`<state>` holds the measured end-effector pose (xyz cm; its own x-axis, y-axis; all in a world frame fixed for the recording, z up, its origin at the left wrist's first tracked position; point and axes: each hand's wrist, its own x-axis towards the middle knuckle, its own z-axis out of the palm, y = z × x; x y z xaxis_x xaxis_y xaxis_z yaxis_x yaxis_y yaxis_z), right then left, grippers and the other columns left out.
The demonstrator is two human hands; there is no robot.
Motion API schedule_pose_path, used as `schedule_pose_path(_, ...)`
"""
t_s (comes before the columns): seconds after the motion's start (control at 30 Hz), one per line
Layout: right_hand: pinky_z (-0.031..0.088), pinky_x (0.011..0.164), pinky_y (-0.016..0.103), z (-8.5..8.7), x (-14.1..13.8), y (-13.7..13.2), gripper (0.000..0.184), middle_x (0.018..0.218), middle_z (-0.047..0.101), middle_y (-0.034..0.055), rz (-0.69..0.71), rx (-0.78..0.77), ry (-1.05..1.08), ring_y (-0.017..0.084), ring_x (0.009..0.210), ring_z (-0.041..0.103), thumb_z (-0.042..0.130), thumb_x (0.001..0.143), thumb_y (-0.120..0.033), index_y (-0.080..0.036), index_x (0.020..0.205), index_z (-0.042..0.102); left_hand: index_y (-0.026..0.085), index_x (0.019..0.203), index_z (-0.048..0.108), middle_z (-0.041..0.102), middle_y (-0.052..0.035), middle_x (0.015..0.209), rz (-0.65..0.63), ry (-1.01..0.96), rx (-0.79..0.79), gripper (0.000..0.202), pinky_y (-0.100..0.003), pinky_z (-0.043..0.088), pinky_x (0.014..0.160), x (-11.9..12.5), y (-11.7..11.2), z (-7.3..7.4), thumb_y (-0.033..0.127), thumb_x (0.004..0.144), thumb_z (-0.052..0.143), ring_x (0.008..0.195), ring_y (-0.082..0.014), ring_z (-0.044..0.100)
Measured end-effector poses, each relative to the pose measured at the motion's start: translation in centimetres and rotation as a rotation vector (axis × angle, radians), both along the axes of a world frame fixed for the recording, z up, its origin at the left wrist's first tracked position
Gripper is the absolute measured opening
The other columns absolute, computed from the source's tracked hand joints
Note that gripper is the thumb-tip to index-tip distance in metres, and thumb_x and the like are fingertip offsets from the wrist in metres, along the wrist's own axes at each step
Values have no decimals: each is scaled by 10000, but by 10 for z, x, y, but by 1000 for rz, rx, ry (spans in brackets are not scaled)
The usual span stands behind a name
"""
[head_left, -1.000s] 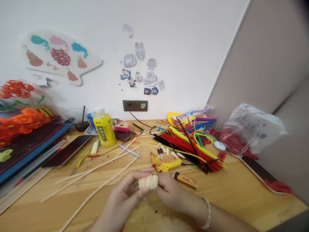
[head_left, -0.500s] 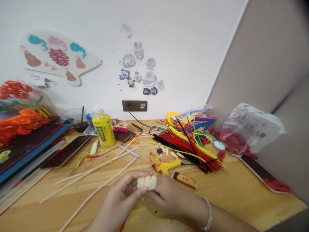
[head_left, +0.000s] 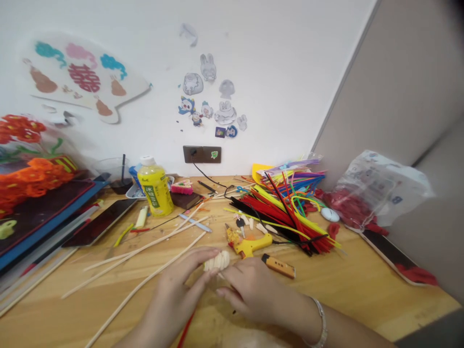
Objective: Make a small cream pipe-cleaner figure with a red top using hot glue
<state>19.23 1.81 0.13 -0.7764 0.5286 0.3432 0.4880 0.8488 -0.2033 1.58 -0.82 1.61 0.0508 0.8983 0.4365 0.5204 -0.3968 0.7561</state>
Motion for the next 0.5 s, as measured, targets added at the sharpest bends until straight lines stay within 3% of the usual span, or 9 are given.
schedule_pose_path(0.2,315,508,260,8,7,5,245,636,634,28,57,200,76,141,557,544,393,912,-197,-164,748,571,251,880,694,762,-41,911,-4,90,0,177,-347,528,808,-3,7,-6,204,728,616,861,-238,684)
schedule_pose_path(0.33,272,484,266,14,15,13,297,576,614,22,60,291,159,129,507,495,410,924,-245,-163,704,591,243,873,695,761,-44,886,-72,96,-49,170,-309,534,771,-2,7,-4,192,731,618,836,-225,685)
schedule_pose_path(0.4,281,493,260,14,18,17,308,573,612,19,70,275,205,127,512,493,416,927,-271,-167,704,602,237,857,705,762,-48,875,-106,96,-89,165,-303,536,754,0,6,0,183,721,627,821,-227,688)
schedule_pose_path(0.5,336,552,249,14,22,23,293,639,647,22,79,116,276,133,591,543,459,911,-343,-175,740,627,236,836,722,765,-51,867,-164,77,-147,166,-295,541,731,4,5,7,173,707,638,803,-228,694)
